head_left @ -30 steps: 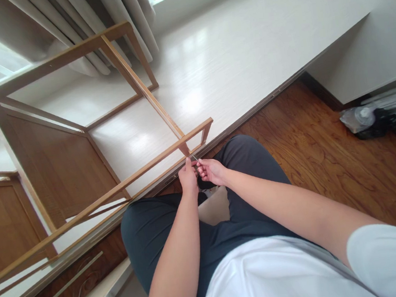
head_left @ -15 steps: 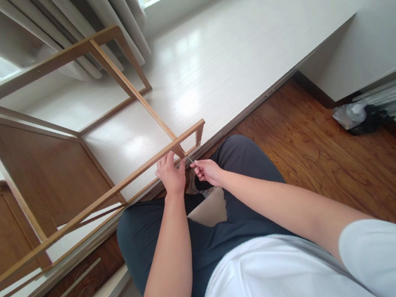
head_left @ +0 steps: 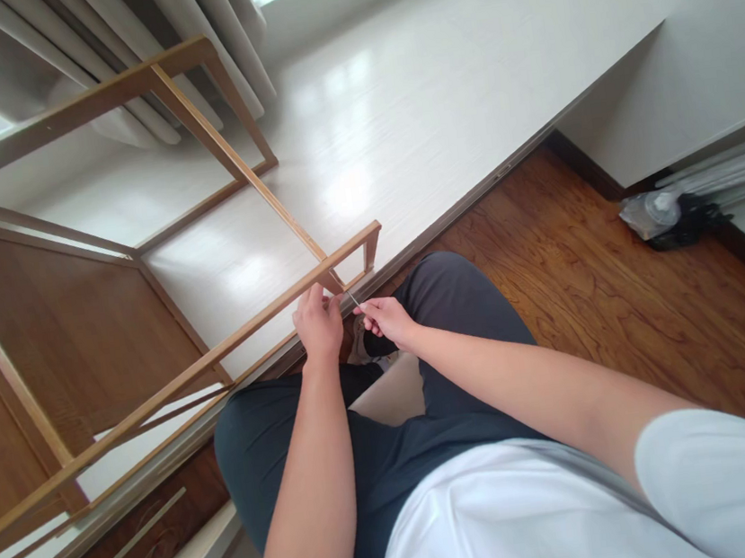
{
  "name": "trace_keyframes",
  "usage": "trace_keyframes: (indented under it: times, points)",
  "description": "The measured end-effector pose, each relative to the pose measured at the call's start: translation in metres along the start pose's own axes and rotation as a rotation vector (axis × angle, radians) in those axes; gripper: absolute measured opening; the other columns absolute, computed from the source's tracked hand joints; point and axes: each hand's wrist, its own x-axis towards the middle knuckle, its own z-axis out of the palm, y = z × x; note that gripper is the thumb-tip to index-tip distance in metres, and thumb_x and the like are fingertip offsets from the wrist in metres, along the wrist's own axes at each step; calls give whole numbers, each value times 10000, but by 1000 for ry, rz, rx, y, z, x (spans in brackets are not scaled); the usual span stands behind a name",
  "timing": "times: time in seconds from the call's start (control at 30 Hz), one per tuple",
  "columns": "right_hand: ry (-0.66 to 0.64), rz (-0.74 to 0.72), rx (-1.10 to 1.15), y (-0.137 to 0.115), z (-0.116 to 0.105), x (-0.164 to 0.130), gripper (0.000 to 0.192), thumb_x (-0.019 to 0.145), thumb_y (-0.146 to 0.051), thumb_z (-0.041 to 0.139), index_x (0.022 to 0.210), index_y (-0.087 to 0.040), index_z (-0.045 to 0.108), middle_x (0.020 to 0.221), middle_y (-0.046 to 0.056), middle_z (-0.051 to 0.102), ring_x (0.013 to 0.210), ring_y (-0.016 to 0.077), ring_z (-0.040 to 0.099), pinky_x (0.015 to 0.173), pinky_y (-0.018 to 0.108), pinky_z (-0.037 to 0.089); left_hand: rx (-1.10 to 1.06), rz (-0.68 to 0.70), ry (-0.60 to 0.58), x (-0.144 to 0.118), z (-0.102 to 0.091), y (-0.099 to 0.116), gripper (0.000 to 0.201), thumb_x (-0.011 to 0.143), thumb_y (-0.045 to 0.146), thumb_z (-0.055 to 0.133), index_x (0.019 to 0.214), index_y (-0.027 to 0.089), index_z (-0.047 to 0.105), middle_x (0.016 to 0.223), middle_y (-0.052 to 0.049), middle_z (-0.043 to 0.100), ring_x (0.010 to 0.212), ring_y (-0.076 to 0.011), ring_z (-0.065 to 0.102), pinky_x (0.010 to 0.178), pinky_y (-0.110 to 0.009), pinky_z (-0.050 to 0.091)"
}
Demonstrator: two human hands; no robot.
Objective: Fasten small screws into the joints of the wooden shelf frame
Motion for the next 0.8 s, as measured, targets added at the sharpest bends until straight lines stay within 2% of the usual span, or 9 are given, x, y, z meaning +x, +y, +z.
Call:
trace_keyframes:
  times: [0.13, 0.4, 0.57, 0.8]
  points:
    - [-10, 5, 9, 1, 0, 0, 247, 960, -350, 616, 822, -160, 693, 526, -38, 557, 425, 68, 430, 405, 189, 290, -21, 14, 3, -1, 0, 2, 340, 877, 228, 594, 1207, 258, 674, 1150, -108, 680, 1041, -275, 646, 865, -372, 471]
    - [-89, 222, 220, -5, -2, 0, 281, 1020, -360, 540, 832, -166, 620, 569, -36, 554, 468, 85, 453, 470, 205, 348, -10, 5, 17, -2, 0, 4, 325, 891, 233, 593, 1205, 243, 674, 1130, -106, 690, 1023, -268, 654, 874, -374, 478]
    - [-168, 351, 330, -14, -4, -2, 320, 1068, -309, 429, 827, -165, 583, 592, -32, 541, 494, 97, 451, 510, 227, 344, 51, -2, 11, -2, 0, 5, 354, 897, 214, 577, 1241, 236, 656, 1130, -91, 681, 1007, -240, 658, 876, -357, 490]
    - [-202, 416, 394, -17, -5, -3, 326, 1068, -318, 416, 815, -173, 562, 598, -25, 534, 510, 108, 437, 524, 232, 322, 88, -4, 14, -2, 0, 4, 393, 891, 181, 569, 1272, 247, 643, 1121, -82, 675, 976, -222, 666, 864, -344, 502]
